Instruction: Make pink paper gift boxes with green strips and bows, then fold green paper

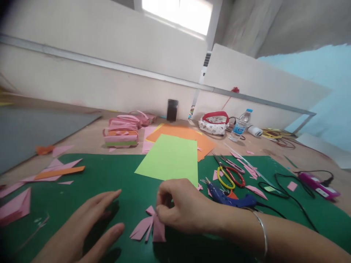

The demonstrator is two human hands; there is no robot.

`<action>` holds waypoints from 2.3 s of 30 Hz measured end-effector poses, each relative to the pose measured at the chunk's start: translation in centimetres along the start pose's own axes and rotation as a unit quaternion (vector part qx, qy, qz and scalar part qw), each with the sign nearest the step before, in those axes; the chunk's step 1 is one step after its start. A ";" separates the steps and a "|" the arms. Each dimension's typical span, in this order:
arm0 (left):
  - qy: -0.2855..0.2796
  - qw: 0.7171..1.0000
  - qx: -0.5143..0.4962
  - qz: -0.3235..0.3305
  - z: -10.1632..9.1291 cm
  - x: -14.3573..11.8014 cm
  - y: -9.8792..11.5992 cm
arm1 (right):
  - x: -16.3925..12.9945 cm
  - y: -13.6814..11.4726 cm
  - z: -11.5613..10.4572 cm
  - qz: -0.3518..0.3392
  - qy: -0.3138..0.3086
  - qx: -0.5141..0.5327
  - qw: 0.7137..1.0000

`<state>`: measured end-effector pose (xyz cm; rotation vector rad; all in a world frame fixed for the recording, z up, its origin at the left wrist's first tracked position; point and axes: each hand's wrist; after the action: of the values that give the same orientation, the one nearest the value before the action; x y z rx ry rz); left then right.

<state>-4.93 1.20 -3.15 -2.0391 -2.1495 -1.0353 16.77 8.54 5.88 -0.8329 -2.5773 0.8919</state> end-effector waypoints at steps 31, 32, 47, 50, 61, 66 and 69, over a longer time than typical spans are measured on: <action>-0.406 0.905 -0.092 -0.092 -0.1 7.2 6.9 | -1.1 2.9 -2.0 -0.011 -0.031 0.070 0.997; -0.411 0.896 -0.119 -0.115 -0.2 7.3 6.8 | -1.2 2.9 -1.7 0.001 -0.029 0.102 0.994; -0.451 0.760 -0.399 -0.244 0.3 8.0 8.0 | -0.4 3.0 -2.2 0.083 0.115 0.242 0.960; -0.434 0.746 -0.440 -0.248 0.8 7.5 8.5 | -0.4 3.4 -2.0 0.076 0.162 0.226 0.957; -0.380 0.669 -0.515 -0.378 1.5 7.3 7.9 | -0.7 2.8 -2.6 -0.004 0.145 0.180 0.973; -0.353 0.652 -0.545 -0.391 1.0 7.5 7.9 | -1.2 3.1 -2.5 -0.184 0.171 -0.031 0.968; -0.364 0.654 -0.536 -0.391 0.5 7.5 8.1 | -1.1 3.1 -2.1 -0.204 0.186 -0.057 0.959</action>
<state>1.38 7.59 3.30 -1.9250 -3.6363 -2.4030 19.85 10.85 5.39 -0.4154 -2.3504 0.4210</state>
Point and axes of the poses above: each hand's wrist, its own x-axis towards the middle knuckle, its own z-axis out of the palm, y = z × x, and after that the axes turned 12 degrees about -z, right-handed
